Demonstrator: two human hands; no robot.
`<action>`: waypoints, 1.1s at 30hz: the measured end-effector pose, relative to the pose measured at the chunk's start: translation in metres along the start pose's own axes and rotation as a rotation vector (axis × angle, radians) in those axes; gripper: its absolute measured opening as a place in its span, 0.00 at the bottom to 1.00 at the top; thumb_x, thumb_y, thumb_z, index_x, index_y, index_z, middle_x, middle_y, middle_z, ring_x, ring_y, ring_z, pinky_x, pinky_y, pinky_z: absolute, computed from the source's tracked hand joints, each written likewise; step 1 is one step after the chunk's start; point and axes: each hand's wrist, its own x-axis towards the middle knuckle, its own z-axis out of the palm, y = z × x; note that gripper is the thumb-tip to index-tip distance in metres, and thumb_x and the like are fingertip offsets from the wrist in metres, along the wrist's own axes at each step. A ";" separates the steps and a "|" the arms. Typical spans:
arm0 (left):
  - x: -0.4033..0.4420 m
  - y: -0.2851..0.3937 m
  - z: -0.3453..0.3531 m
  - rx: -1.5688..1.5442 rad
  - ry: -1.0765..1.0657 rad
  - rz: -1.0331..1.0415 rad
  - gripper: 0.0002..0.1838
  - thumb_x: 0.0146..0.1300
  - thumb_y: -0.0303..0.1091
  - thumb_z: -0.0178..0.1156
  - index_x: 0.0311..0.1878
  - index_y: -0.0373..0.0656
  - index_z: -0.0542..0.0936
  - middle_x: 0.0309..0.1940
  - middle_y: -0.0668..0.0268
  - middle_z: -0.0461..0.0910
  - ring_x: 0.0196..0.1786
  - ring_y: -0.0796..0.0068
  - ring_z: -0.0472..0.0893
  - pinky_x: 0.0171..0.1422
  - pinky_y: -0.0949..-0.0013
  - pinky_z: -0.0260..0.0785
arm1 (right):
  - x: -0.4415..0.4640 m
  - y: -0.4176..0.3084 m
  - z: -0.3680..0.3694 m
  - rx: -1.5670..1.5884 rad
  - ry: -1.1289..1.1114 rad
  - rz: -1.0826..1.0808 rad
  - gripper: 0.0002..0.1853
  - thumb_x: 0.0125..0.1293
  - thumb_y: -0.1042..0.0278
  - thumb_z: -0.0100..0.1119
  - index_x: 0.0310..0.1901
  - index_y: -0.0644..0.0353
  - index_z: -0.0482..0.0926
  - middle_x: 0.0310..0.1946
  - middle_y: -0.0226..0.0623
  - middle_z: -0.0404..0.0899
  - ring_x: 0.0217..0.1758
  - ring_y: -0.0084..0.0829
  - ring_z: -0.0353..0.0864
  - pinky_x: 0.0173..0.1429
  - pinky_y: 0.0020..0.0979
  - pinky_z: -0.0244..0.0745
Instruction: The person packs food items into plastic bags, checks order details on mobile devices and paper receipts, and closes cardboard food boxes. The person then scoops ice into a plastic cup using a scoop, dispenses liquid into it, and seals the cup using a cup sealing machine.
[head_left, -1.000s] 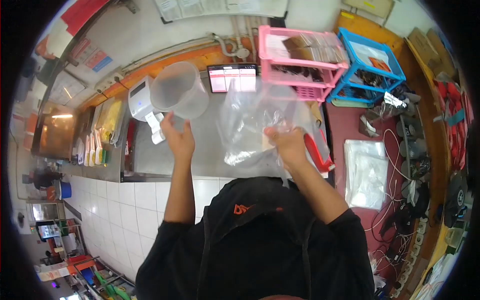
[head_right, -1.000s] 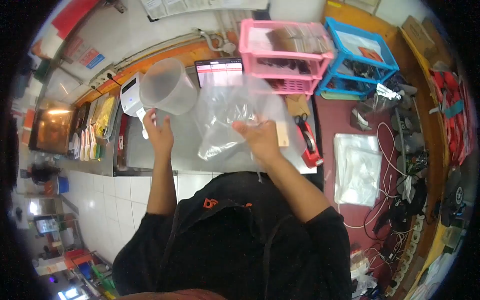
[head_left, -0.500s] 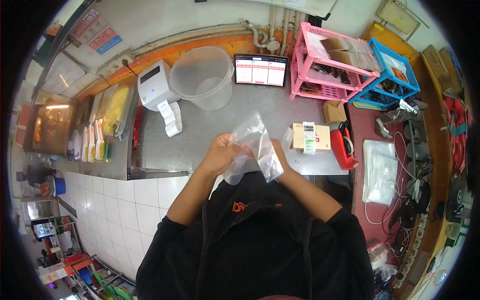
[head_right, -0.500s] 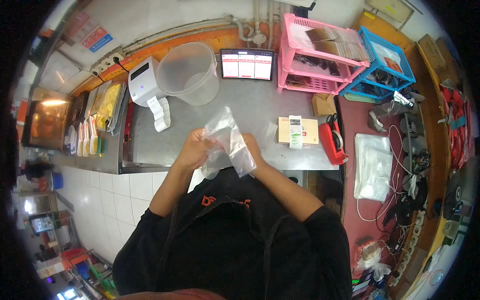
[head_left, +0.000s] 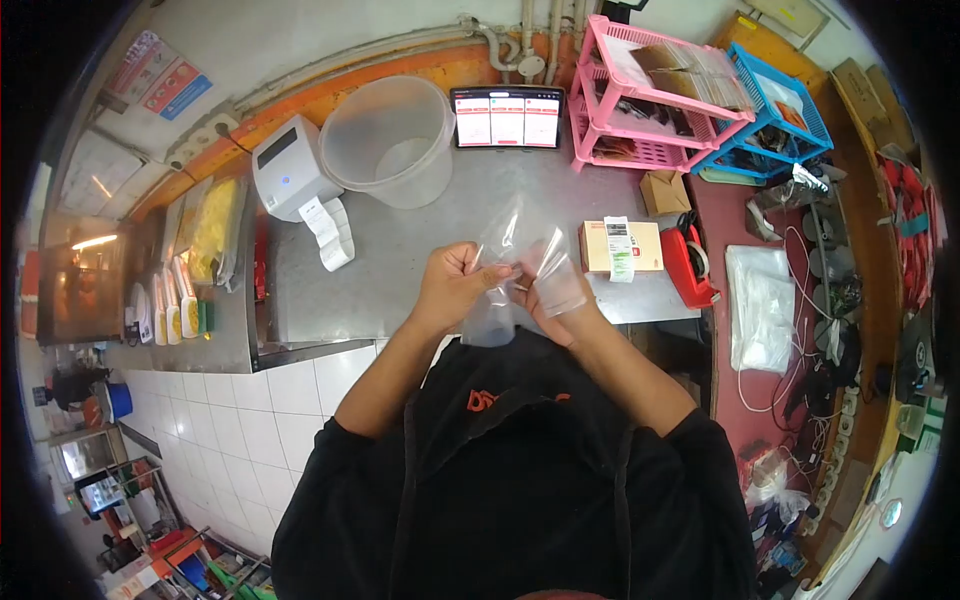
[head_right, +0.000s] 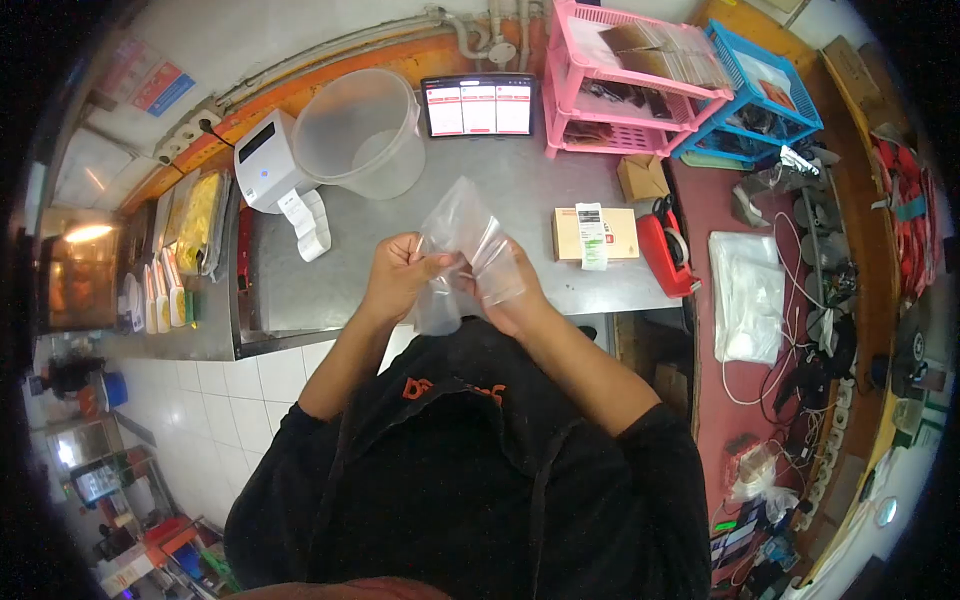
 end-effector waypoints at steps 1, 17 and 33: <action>0.001 -0.001 -0.006 0.216 -0.004 0.022 0.26 0.57 0.25 0.70 0.19 0.49 0.59 0.19 0.76 0.69 0.23 0.88 0.65 0.25 0.77 0.57 | 0.008 0.002 -0.016 -0.010 -0.046 -0.031 0.06 0.72 0.61 0.55 0.44 0.52 0.76 0.40 0.30 0.80 0.47 0.30 0.80 0.52 0.35 0.75; 0.003 0.061 -0.066 1.300 0.340 0.601 0.17 0.59 0.23 0.60 0.21 0.38 0.62 0.19 0.58 0.62 0.24 0.66 0.64 0.29 0.62 0.56 | -0.027 -0.094 -0.106 -1.636 0.695 -0.503 0.22 0.44 0.82 0.67 0.42 0.57 0.70 0.35 0.36 0.76 0.36 0.32 0.77 0.40 0.32 0.70; 0.042 0.011 0.077 1.605 0.181 0.921 0.18 0.55 0.36 0.64 0.47 0.40 0.75 0.44 0.49 0.77 0.47 0.50 0.77 0.49 0.51 0.68 | -0.007 -0.113 -0.137 -1.573 0.488 -0.922 0.16 0.58 0.77 0.49 0.45 0.69 0.82 0.36 0.40 0.85 0.40 0.32 0.82 0.49 0.32 0.75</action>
